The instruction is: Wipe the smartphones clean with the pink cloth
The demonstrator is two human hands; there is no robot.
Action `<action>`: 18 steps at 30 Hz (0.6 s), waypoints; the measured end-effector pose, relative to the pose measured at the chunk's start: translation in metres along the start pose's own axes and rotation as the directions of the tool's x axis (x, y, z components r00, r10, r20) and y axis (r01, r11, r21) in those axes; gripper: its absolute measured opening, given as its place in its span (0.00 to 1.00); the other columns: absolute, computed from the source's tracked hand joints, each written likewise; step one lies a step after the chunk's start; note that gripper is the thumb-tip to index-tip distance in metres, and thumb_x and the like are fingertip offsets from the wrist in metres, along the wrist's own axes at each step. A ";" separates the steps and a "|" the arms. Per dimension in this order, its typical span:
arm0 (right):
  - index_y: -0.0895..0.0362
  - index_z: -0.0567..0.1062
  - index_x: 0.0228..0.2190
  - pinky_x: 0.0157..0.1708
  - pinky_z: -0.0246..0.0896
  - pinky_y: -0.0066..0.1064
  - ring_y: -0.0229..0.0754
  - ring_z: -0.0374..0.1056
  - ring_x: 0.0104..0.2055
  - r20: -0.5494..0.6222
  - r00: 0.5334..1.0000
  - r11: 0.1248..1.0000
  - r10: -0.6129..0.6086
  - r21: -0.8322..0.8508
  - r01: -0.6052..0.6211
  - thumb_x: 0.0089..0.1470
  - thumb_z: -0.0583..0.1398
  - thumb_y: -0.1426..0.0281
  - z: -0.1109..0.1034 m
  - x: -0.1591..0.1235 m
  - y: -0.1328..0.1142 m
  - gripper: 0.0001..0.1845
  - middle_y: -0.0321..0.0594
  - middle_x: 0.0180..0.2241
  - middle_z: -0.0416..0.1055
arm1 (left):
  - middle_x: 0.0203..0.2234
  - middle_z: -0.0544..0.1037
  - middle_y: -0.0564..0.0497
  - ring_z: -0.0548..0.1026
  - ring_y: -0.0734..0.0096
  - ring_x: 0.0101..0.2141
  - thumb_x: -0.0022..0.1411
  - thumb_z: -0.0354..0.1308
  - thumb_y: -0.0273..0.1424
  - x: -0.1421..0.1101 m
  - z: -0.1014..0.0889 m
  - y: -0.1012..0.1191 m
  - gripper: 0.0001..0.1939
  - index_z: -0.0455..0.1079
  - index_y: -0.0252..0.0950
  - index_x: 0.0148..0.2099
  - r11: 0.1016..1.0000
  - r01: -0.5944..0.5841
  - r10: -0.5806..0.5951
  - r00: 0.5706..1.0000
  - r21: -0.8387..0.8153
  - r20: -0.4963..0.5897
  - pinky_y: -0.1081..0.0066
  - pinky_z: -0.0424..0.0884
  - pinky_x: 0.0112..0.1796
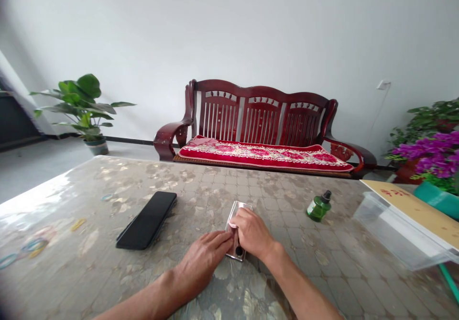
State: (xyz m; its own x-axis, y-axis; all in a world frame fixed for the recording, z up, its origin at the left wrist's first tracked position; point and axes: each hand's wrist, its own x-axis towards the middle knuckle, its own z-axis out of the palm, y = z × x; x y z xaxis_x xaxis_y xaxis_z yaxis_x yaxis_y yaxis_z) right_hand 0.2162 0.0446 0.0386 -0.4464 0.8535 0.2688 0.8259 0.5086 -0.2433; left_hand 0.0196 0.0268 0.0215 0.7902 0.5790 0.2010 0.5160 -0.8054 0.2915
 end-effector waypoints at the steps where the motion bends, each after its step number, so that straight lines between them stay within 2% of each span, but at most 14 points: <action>1: 0.53 0.78 0.34 0.42 0.59 0.28 0.41 0.65 0.41 -0.030 0.999 0.999 0.029 0.021 -0.029 0.59 0.53 0.80 0.001 0.000 0.001 0.16 0.38 0.34 0.71 | 0.53 0.72 0.48 0.70 0.60 0.51 0.61 0.51 0.18 0.000 0.000 0.000 0.22 0.67 0.40 0.55 1.000 0.007 -0.007 1.000 0.012 -0.001 0.64 0.66 0.52; 3: 0.53 0.79 0.36 0.43 0.60 0.28 0.41 0.67 0.42 -0.118 0.985 0.991 0.126 0.068 -0.119 0.61 0.52 0.79 0.005 0.002 0.006 0.16 0.39 0.35 0.72 | 0.50 0.74 0.48 0.72 0.60 0.47 0.66 0.50 0.23 0.000 -0.001 0.003 0.14 0.69 0.40 0.51 0.998 0.049 -0.049 0.999 0.041 -0.010 0.63 0.68 0.49; 5: 0.53 0.79 0.38 0.43 0.61 0.28 0.41 0.68 0.42 -0.199 0.953 0.971 0.228 0.122 -0.207 0.61 0.53 0.78 0.008 0.007 0.012 0.16 0.39 0.36 0.73 | 0.48 0.74 0.48 0.73 0.59 0.45 0.69 0.53 0.33 0.000 -0.004 0.006 0.09 0.69 0.40 0.50 0.991 0.116 -0.114 0.993 0.060 -0.030 0.61 0.68 0.47; 6: 0.53 0.80 0.38 0.44 0.61 0.28 0.41 0.69 0.42 -0.225 0.937 0.960 0.267 0.148 -0.239 0.60 0.54 0.78 0.009 0.010 0.015 0.16 0.39 0.37 0.74 | 0.48 0.74 0.48 0.72 0.57 0.46 0.68 0.56 0.38 0.001 -0.005 0.009 0.12 0.69 0.40 0.50 0.986 0.155 -0.152 0.987 0.066 -0.047 0.59 0.68 0.47; 9: 0.53 0.80 0.38 0.44 0.62 0.28 0.40 0.70 0.42 -0.250 0.909 0.935 0.332 0.215 -0.283 0.58 0.54 0.80 0.011 0.019 0.025 0.17 0.39 0.37 0.75 | 0.51 0.72 0.45 0.69 0.50 0.48 0.56 0.66 0.49 0.005 -0.003 0.015 0.28 0.68 0.40 0.52 0.964 0.252 -0.243 0.965 0.081 -0.100 0.54 0.66 0.48; 11: 0.54 0.80 0.37 0.44 0.62 0.28 0.40 0.70 0.42 -0.244 0.901 0.921 0.359 0.247 -0.300 0.57 0.54 0.81 0.013 0.025 0.031 0.18 0.39 0.37 0.75 | 0.51 0.71 0.44 0.68 0.48 0.49 0.51 0.68 0.51 0.008 0.000 0.019 0.34 0.67 0.40 0.54 0.951 0.297 -0.285 0.950 0.089 -0.126 0.52 0.65 0.49; 13: 0.54 0.81 0.36 0.44 0.62 0.27 0.39 0.70 0.42 -0.237 0.895 0.912 0.377 0.263 -0.314 0.56 0.54 0.81 0.015 0.032 0.035 0.17 0.39 0.37 0.75 | 0.51 0.70 0.44 0.67 0.48 0.48 0.51 0.68 0.51 0.013 0.004 0.021 0.36 0.65 0.39 0.57 0.941 0.324 -0.310 0.941 0.096 -0.133 0.52 0.64 0.49; 18: 0.53 0.81 0.35 0.43 0.62 0.26 0.39 0.71 0.41 -0.242 0.888 0.906 0.391 0.268 -0.326 0.56 0.56 0.80 0.023 0.047 0.040 0.15 0.38 0.37 0.76 | 0.47 0.71 0.45 0.68 0.49 0.46 0.57 0.65 0.46 0.018 0.009 0.021 0.30 0.66 0.40 0.57 0.933 0.343 -0.327 0.935 0.112 -0.139 0.53 0.65 0.46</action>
State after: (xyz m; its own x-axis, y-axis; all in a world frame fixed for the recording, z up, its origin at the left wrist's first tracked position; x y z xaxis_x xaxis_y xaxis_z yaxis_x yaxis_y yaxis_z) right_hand 0.2204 0.1080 0.0197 0.0096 0.9295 0.3688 0.8018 0.2133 -0.5583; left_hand 0.0473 0.0191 0.0233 0.5238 0.8221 0.2230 0.7893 -0.5669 0.2359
